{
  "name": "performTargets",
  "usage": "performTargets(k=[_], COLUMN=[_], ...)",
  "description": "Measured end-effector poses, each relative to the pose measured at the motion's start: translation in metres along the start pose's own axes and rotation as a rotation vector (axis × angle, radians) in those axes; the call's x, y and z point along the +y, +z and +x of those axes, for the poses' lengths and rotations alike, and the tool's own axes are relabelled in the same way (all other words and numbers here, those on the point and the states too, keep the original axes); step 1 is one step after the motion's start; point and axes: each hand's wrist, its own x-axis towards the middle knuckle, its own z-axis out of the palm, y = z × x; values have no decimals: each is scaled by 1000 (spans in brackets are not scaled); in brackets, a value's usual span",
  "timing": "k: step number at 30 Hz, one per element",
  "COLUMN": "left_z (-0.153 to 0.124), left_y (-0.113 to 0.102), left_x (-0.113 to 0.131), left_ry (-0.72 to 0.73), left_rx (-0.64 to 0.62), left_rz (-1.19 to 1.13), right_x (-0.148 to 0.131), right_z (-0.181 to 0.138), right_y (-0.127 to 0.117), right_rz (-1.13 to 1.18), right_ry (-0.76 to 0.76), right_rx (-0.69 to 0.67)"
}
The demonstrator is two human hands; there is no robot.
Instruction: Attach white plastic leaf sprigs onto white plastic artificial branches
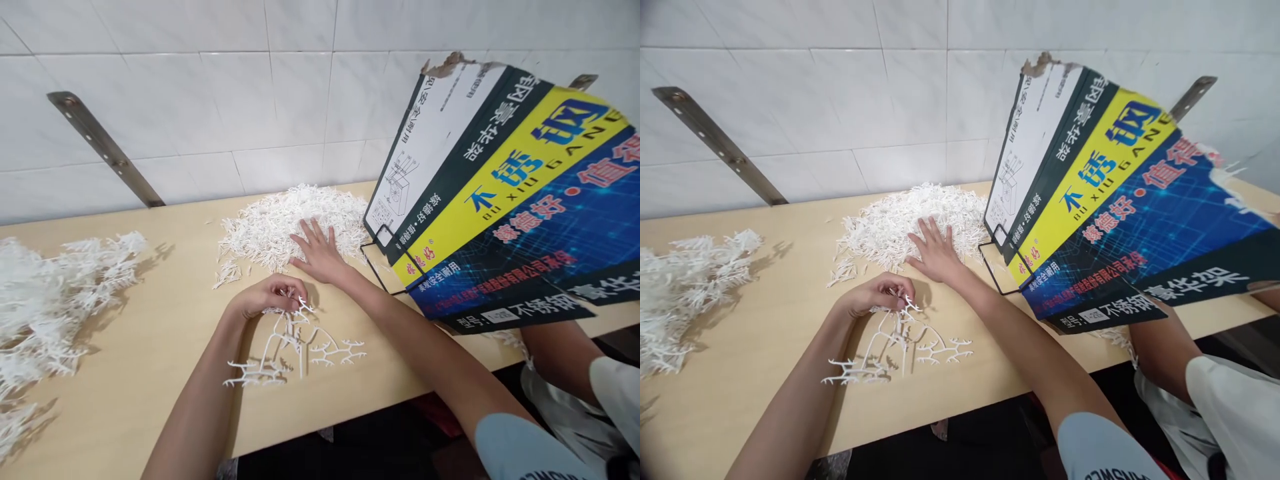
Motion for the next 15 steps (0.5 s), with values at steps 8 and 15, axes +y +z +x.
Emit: performTargets(k=[8,15], left_z=[5,8], left_y=[-5,-6], left_x=[-4,-6], left_ry=[-44,-19], left_rx=[-4,-11], left_rz=[6,23], right_x=[15,17], right_z=[26,57], right_y=[-9,-20], right_rz=[-101,-221], right_ry=[-138,-206], right_rx=[10,-71])
